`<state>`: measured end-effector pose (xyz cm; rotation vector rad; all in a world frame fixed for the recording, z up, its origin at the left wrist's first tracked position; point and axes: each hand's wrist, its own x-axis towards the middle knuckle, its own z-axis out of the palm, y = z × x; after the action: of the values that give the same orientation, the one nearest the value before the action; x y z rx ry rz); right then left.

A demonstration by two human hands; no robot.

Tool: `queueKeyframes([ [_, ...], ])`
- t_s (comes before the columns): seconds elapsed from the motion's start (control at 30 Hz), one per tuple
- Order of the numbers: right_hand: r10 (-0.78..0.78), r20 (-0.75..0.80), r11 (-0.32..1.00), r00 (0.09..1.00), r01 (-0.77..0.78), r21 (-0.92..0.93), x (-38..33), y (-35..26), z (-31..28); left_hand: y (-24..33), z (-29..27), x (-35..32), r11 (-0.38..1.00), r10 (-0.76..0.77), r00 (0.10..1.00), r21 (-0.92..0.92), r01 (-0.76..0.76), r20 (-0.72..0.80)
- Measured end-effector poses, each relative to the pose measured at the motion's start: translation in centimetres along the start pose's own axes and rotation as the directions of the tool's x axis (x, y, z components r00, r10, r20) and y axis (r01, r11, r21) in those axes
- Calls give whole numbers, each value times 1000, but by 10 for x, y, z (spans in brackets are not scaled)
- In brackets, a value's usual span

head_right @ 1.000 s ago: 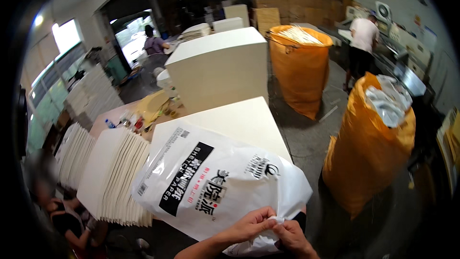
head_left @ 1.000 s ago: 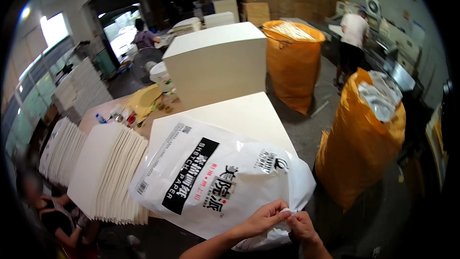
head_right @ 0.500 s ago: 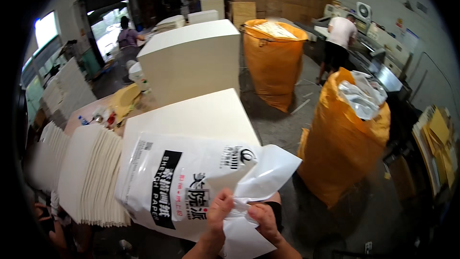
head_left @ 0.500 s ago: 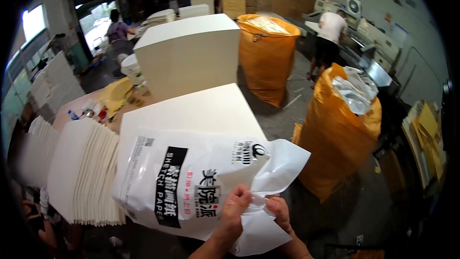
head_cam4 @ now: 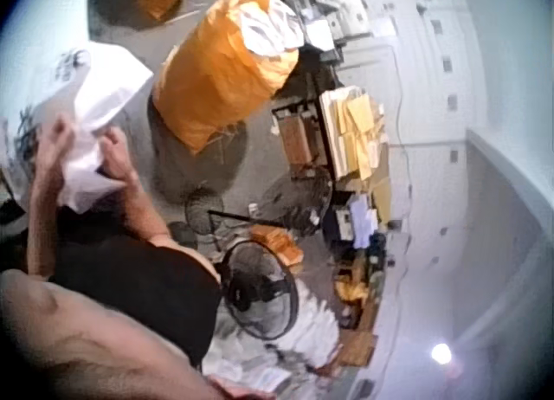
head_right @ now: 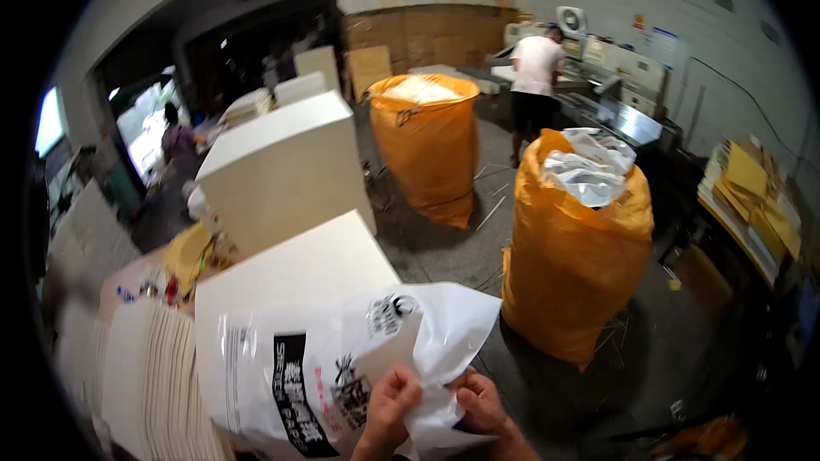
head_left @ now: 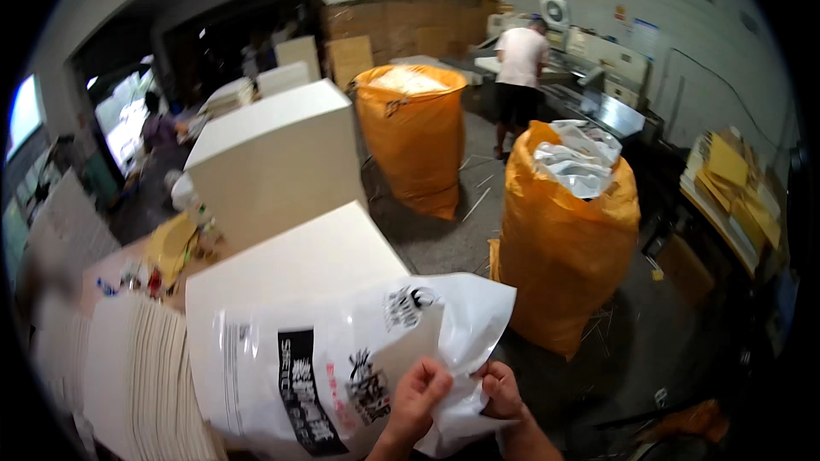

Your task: The person takes sheets of sketch paper from a stack, places them inside printed plastic bags, and seals the bags by hand before setting them aside.

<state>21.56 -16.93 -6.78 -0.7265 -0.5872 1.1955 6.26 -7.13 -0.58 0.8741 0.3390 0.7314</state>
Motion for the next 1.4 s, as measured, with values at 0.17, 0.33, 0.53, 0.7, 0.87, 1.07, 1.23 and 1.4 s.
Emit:
queueKeyframes([
  [0.17,81,340,241,937,312,-919,-15,-26,-43,12,18,0,944,-317,887,21,329,336],
  [0.33,165,224,491,961,117,-863,-79,-5,-34,-69,40,12,897,-440,781,263,356,444],
  [0.53,244,-369,970,897,-228,88,-85,67,-133,-76,35,-16,222,-57,917,901,-374,395],
  [0.7,182,-542,983,820,-144,113,-57,-16,-162,-65,-4,-55,216,-110,938,929,-302,330],
  [0.87,194,-348,797,917,-355,-490,-65,50,-160,-226,-76,-64,583,-289,951,768,265,-109],
  [1.07,198,159,372,967,77,-925,-84,6,-31,-154,-79,-18,813,-576,724,-355,461,-379],
  [1.23,-224,387,-191,895,349,-917,-45,29,-65,-205,-125,3,700,-680,732,-275,659,24],
  [1.4,-53,405,-144,913,395,-907,-5,-52,-97,-126,-78,28,702,-552,834,553,448,25],
])
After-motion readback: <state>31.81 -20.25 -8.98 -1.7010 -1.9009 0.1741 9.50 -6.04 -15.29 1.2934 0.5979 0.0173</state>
